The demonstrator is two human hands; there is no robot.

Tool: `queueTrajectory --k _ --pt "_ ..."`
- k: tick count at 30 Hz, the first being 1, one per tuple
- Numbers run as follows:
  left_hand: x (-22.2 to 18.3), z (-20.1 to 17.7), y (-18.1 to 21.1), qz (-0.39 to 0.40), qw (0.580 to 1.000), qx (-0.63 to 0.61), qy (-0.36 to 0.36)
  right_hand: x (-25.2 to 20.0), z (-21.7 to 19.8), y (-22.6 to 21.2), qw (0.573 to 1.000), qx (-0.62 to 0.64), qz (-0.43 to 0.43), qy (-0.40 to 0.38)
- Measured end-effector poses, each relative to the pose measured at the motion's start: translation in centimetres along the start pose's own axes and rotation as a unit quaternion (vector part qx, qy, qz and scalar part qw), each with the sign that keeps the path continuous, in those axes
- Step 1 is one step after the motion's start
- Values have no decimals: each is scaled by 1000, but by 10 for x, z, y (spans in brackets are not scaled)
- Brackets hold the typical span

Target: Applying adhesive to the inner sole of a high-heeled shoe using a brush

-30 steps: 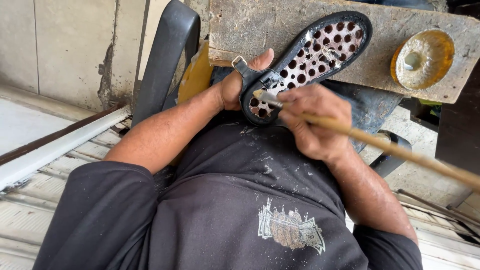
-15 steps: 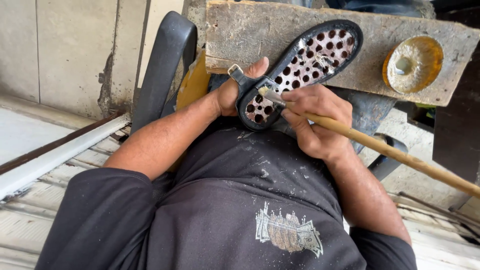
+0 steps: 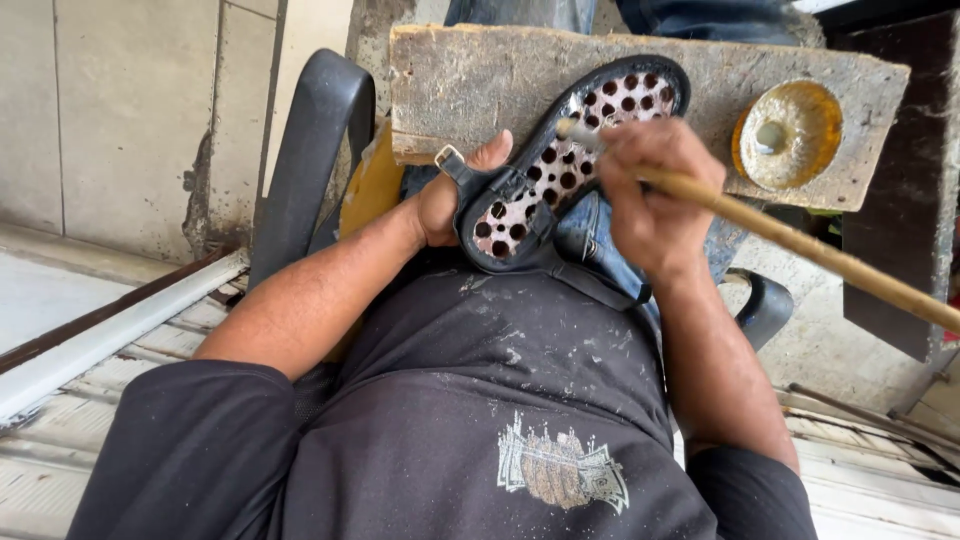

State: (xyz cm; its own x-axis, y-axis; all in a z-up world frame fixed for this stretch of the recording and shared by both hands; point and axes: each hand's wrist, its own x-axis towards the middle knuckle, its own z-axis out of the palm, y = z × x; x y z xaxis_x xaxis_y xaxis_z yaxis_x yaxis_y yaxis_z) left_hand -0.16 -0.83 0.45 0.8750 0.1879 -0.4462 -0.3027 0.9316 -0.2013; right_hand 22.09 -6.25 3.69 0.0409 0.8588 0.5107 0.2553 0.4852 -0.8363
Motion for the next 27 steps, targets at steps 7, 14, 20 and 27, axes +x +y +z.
queueTrajectory --k 7,14,20,27 --pt "-2 -3 9 21 973 214 -83 13 1 -17 995 -32 92 21" --pt "0 -6 10 23 971 229 -69 10 -1 -18 983 106 86 -122" --pt "-1 -7 9 3 979 187 -76 26 -11 1 990 -133 31 29" --pt "-4 2 10 10 974 218 -63 27 -14 -2 993 -118 22 -4"
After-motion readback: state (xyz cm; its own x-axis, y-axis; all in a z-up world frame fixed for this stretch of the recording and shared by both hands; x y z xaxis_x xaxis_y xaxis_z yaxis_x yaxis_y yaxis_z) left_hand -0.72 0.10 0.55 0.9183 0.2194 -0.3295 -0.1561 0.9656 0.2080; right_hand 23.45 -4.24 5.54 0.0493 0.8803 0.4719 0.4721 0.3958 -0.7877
